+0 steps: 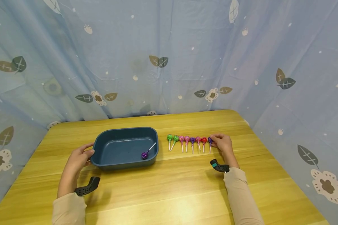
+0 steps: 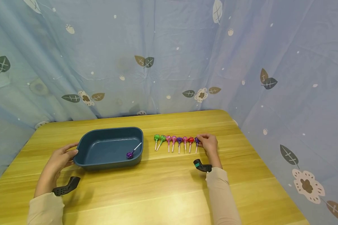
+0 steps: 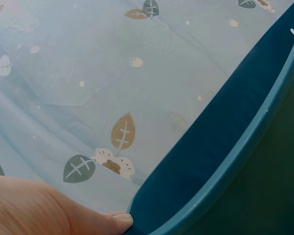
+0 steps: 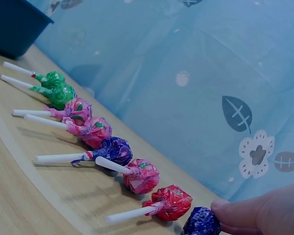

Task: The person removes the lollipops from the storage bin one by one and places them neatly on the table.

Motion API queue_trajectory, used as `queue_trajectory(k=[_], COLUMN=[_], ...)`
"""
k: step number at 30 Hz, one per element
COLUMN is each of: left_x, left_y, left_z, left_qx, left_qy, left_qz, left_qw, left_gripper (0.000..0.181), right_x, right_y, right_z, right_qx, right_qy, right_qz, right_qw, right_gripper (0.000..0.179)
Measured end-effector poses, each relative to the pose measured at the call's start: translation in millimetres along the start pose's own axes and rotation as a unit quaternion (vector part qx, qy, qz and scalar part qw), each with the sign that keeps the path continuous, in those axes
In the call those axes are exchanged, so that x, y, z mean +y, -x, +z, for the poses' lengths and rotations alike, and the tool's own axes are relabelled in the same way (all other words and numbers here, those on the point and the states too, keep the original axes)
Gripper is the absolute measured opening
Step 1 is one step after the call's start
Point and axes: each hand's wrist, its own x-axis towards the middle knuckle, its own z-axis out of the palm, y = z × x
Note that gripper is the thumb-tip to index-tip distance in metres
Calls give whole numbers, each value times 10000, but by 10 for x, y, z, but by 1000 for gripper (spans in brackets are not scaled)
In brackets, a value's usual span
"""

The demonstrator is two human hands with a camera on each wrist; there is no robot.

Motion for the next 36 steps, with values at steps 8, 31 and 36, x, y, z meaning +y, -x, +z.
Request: queue_trajectory(k=[8,31,36], left_x=[-2,6,-8], left_y=[-1,9,4], left_z=[7,-2,21], left_qx=[22,25,113], left_qy=[-45,-10,-32], left_qz=[-31,-32,41], left_qw=[10000,10000,9999], left_gripper=[53,53,52], right_x=[-16,-135,-185], right_y=[6,82,104], right_z=[5,-71,-74], right_qx=[-1,244,119], right_qy=[-77,-122,-210], right_qz=[51,77,-48], right_qw=[10000,9996,9997], right_gripper=[35,38,39])
